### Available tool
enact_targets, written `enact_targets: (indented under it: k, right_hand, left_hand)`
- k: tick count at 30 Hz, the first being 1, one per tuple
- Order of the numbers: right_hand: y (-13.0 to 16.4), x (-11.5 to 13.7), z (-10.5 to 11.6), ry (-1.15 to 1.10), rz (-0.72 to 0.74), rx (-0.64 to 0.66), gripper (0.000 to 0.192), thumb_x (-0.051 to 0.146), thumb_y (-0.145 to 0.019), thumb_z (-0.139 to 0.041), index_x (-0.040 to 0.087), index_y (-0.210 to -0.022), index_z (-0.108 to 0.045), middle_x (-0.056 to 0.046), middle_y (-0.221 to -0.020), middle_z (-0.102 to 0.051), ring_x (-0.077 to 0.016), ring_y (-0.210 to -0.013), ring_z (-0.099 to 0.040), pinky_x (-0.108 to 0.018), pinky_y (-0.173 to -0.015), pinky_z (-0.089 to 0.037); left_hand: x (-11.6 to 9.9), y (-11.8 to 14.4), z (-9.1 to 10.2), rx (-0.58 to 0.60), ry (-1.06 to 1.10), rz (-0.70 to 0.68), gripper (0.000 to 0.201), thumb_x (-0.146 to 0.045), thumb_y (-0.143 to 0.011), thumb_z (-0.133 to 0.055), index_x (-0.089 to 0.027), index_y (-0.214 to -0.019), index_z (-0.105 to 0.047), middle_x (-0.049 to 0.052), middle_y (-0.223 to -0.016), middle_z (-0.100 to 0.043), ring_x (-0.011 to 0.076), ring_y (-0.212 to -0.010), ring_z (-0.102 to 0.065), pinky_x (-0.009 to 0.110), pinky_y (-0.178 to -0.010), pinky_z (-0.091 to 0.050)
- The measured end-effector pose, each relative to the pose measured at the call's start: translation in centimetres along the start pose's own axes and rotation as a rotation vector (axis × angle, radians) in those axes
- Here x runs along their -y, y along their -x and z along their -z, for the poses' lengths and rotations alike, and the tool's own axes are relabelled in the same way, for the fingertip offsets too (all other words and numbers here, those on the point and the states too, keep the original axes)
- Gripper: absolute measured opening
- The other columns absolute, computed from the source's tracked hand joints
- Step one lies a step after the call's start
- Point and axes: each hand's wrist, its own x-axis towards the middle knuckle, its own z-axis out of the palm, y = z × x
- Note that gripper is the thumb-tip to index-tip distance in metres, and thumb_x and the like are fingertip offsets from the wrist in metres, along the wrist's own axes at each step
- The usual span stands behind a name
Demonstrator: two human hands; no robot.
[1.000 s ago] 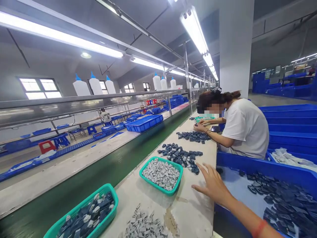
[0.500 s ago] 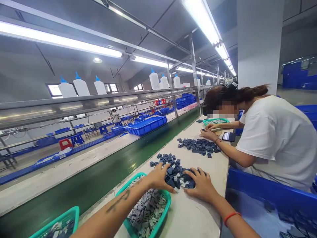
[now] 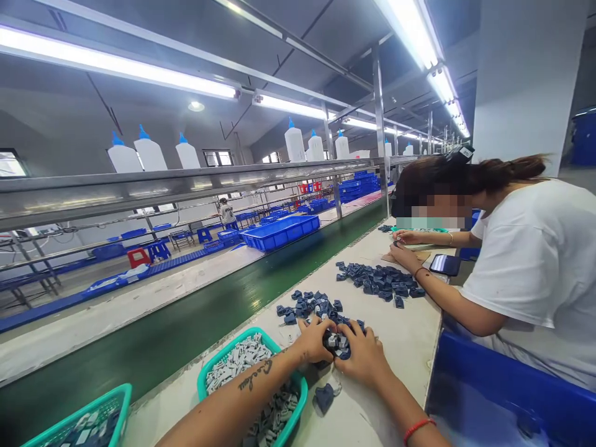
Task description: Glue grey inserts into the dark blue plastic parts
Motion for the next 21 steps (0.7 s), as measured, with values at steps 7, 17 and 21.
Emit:
enact_targets:
  k: [7,17,21]
  right_hand:
    - [0.8,1.2,-2.0,-0.025,-0.096,-0.202,0.032,0.037,-0.088,-0.051,0.022,-0.117,-0.051,-0.007,-0.122,-0.051,-0.0176,-0.102,-0.054,-0.039,-0.086,-0.048]
    - [-0.2,0.1,-1.2,-0.268,-0.199,-0.393,0.026,0.038,-0.087,-0.054,0.018,-0.102,-0.056,-0.005,-0.109,-0.057,-0.0143,-0.092,-0.057,-0.034,-0.079,-0.050]
    - [-0.8,-0.5,-1.0,-0.340,-0.263,-0.422,0.027,0.041,-0.086,-0.055,0.017,-0.097,-0.057,-0.002,-0.094,-0.059,-0.0106,-0.076,-0.057,-0.029,-0.067,-0.050]
  left_hand:
    - [-0.3,-0.1,-1.3,-0.084,0.101,0.020,0.031,-0.030,-0.085,-0.058,-0.018,-0.114,-0.056,0.009,-0.121,-0.059,0.0257,-0.102,-0.060,0.048,-0.084,-0.051]
    - [-0.8,1.1,1.0,-0.175,0.252,0.056,0.032,-0.030,-0.085,-0.058,-0.018,-0.115,-0.056,0.009,-0.121,-0.059,0.0261,-0.103,-0.059,0.049,-0.085,-0.050]
    - [-0.7,1.7,1.6,-0.171,0.343,0.113,0.031,-0.030,-0.085,-0.058,-0.018,-0.113,-0.057,0.008,-0.120,-0.060,0.0261,-0.102,-0.060,0.048,-0.084,-0.050]
